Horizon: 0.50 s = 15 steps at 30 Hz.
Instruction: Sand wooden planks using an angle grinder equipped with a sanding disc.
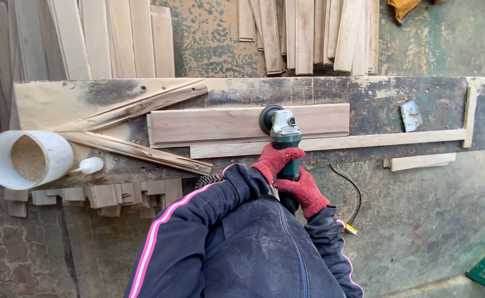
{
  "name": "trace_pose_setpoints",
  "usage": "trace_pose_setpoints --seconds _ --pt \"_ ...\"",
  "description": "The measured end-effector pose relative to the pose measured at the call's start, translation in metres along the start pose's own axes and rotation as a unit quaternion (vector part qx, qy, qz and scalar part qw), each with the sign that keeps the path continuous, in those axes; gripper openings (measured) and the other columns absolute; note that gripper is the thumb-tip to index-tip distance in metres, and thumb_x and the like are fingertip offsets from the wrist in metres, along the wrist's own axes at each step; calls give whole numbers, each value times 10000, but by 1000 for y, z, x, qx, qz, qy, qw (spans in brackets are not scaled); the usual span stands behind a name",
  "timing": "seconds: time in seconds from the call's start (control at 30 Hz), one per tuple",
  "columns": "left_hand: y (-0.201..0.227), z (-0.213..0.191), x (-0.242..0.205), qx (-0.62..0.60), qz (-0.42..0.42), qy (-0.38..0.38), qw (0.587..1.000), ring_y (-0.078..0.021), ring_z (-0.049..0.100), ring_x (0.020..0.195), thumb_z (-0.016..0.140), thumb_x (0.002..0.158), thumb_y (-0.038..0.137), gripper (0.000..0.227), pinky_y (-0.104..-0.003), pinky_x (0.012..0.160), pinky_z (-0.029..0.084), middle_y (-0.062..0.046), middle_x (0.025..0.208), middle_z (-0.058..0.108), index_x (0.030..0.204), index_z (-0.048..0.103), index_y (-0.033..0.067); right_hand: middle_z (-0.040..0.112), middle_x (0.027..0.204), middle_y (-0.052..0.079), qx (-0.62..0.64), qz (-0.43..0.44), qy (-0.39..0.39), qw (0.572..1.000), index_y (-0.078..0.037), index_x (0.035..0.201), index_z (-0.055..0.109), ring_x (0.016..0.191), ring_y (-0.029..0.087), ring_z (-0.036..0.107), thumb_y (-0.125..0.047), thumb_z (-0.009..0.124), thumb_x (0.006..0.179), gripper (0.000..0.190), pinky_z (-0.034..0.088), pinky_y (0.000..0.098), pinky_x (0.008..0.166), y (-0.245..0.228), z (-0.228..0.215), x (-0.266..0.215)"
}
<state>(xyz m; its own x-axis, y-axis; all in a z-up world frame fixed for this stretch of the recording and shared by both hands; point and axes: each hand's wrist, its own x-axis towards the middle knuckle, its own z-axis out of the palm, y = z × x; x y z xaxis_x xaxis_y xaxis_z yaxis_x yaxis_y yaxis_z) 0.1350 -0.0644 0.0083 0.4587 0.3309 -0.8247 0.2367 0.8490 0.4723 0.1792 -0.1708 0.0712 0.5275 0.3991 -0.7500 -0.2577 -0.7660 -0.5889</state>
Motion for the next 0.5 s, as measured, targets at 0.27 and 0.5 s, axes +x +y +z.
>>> trace_pose_setpoints --seconds 0.27,0.5 --pt "12 -60 -1 -31 18 62 997 -378 692 1073 998 525 291 764 -503 956 528 -210 1029 728 1168 688 20 703 790 115 -97 -16 -71 993 -109 919 743 824 221 656 -281 1040 485 554 529 375 792 -25 47 5" --pt "23 -125 -1 -139 48 135 980 -316 698 998 1020 530 276 756 -481 925 533 -168 987 713 1168 683 51 695 834 113 -171 -45 -145 973 -125 964 732 858 242 660 -364 1033 498 603 522 373 817 -53 100 17"
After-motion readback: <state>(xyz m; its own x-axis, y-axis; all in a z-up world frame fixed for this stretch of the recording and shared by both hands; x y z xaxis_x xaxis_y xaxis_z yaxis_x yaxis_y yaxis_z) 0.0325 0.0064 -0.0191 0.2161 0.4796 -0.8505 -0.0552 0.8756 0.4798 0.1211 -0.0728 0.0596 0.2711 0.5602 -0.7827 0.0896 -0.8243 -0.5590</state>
